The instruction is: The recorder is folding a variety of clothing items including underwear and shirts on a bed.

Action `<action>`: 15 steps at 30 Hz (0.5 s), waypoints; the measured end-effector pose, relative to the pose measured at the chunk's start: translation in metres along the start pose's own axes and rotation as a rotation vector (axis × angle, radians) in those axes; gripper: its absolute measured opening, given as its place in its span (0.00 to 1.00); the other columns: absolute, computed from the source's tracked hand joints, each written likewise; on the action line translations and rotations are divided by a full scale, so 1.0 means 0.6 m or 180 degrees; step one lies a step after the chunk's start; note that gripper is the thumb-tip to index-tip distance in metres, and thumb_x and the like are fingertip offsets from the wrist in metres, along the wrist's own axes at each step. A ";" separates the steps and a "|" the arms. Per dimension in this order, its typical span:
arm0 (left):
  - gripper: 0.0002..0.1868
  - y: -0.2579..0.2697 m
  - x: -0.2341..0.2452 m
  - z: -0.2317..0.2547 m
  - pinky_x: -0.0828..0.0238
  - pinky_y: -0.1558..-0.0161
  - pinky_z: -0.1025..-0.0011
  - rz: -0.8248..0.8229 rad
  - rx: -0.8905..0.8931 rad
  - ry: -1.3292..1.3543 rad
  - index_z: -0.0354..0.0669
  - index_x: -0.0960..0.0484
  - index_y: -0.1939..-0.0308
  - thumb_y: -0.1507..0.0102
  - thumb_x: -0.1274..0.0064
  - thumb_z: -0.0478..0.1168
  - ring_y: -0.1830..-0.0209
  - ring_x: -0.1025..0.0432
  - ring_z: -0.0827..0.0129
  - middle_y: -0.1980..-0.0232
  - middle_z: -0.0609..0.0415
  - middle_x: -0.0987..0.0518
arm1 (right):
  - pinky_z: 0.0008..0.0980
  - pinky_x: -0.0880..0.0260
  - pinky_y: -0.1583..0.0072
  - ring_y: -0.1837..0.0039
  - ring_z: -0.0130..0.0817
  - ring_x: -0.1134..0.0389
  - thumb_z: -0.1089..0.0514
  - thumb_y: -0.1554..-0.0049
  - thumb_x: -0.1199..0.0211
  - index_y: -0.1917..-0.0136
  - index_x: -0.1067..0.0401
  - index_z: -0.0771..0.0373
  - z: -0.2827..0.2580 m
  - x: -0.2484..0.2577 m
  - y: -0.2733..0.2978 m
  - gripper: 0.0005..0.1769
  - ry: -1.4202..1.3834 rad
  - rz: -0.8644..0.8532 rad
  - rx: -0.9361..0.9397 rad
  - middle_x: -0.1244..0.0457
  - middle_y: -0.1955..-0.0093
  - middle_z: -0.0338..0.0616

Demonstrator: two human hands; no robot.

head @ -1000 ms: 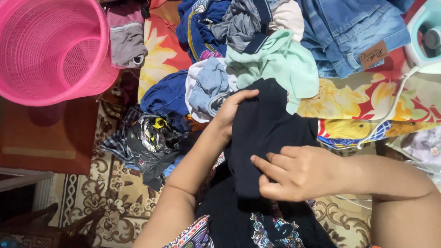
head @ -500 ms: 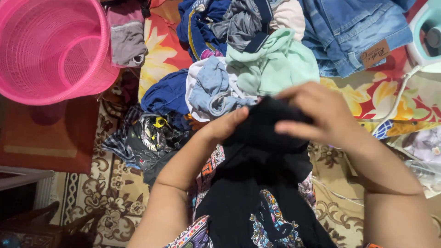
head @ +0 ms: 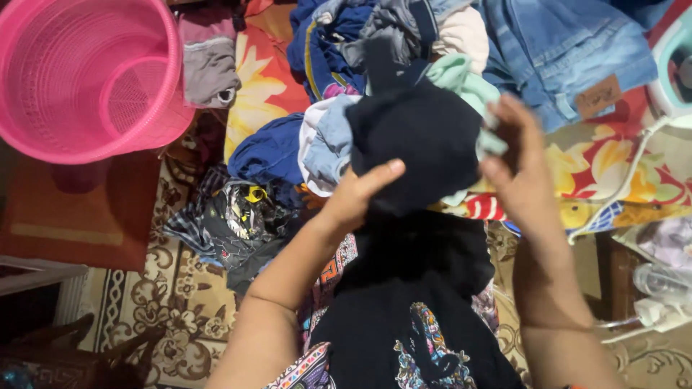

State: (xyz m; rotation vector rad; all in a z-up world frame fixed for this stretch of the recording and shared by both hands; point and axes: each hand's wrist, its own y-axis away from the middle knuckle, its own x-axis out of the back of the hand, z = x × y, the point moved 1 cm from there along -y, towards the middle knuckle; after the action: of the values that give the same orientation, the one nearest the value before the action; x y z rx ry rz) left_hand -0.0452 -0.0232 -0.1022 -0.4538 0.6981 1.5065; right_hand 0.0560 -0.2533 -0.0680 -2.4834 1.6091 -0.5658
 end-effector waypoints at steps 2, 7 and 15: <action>0.33 0.006 0.000 -0.005 0.34 0.31 0.64 -0.0223 -0.0037 -0.0213 0.34 0.31 0.29 0.36 0.42 0.42 0.34 0.29 0.64 0.33 0.50 0.24 | 0.32 0.42 0.27 0.21 0.36 0.44 0.35 0.41 0.33 0.17 0.53 0.67 0.010 -0.022 0.023 0.55 -0.0285 -0.0594 -0.0208 0.46 0.22 0.48; 0.33 0.002 0.072 -0.032 0.34 0.31 0.63 -0.0632 0.0218 -0.0319 0.29 0.30 0.30 0.37 0.41 0.40 0.34 0.29 0.61 0.35 0.46 0.24 | 0.34 0.46 0.24 0.20 0.36 0.46 0.35 0.50 0.25 0.17 0.51 0.69 0.052 -0.054 0.050 0.63 -0.1789 -0.1201 -0.0990 0.46 0.20 0.47; 0.45 0.032 0.142 -0.005 0.37 0.30 0.64 0.0073 -0.0421 -0.0600 0.37 0.40 0.25 0.42 0.36 0.44 0.31 0.33 0.62 0.31 0.48 0.28 | 0.37 0.36 0.32 0.33 0.37 0.35 0.45 0.52 0.24 0.22 0.44 0.71 0.070 -0.137 0.002 0.54 -0.2324 -0.1244 -0.1671 0.37 0.32 0.47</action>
State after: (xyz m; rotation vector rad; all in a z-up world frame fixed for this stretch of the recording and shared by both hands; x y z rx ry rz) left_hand -0.0705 0.0388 -0.1584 -0.3984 0.4593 1.5996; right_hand 0.0413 -0.1836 -0.1268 -2.8494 1.0686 0.7701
